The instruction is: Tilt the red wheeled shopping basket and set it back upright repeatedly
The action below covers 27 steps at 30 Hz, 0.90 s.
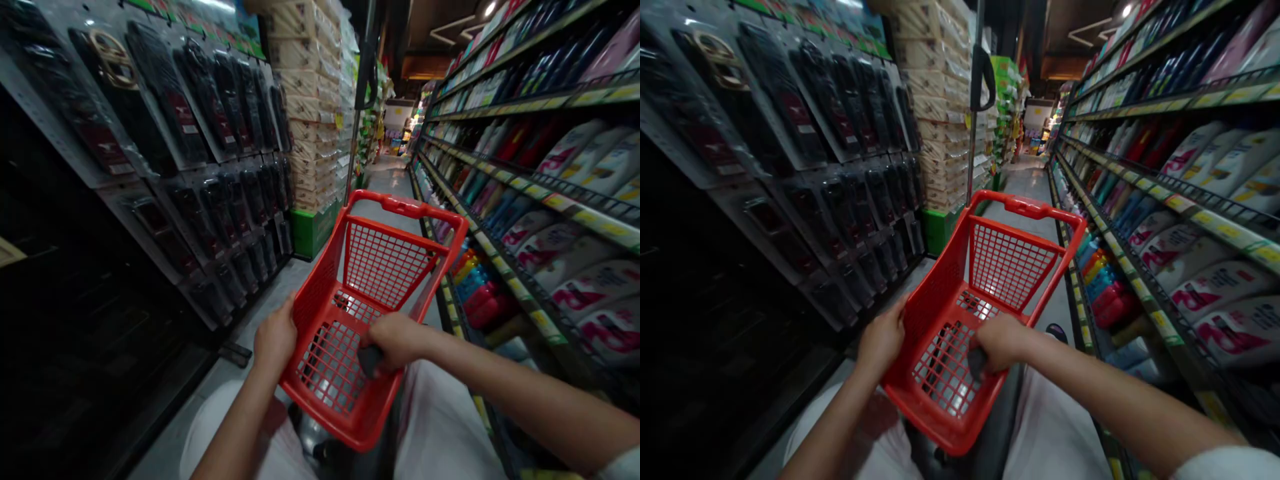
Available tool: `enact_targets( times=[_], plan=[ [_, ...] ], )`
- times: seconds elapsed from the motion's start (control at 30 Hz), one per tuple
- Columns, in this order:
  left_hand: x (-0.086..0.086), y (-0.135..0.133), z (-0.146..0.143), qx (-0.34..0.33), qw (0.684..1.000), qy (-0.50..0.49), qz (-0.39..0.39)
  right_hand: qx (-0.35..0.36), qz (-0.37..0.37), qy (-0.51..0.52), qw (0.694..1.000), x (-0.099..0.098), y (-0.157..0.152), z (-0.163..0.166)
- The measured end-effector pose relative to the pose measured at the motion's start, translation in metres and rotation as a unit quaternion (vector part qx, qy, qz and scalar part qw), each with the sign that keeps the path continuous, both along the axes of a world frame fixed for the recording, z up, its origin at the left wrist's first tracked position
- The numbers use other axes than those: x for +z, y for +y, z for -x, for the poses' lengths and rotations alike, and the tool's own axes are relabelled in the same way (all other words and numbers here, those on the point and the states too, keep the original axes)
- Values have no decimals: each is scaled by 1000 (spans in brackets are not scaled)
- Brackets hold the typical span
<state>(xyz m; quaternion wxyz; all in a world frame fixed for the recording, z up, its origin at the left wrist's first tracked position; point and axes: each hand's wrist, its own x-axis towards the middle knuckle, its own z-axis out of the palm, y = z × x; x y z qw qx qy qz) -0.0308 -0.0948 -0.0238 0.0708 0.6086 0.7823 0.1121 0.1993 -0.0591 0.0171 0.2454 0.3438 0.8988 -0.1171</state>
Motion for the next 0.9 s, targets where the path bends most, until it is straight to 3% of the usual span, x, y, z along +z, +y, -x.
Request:
enact_targets(
  times=[0.1, 0.2, 0.3, 0.43, 0.63, 0.77, 0.9],
  plan=[
    [10, 5, -13, 5, 999, 21, 29, 67, 51, -7, 996, 0, -23, 14],
    [16, 29, -30, -28, 998, 52, -20, 66, 39, -28, 997, 2, -32, 14],
    [13, 65, -44, -72, 990, 83, -92, 53, 30, -41, 997, 3, -33, 3],
    [1, 95, -51, -96, 985, 100, -101, 61, -3, -53, 997, -4, -29, -16],
    [-12, 83, -67, -68, 986, 76, -133, -5, -106, -129, 986, -38, -24, -30],
    [-14, 69, -81, -41, 989, 46, -132, 57, -63, -168, 982, -61, -36, -34],
    [-16, 56, -86, -25, 989, 39, -142, 63, -37, -189, 979, -65, -24, -39]
  ],
)
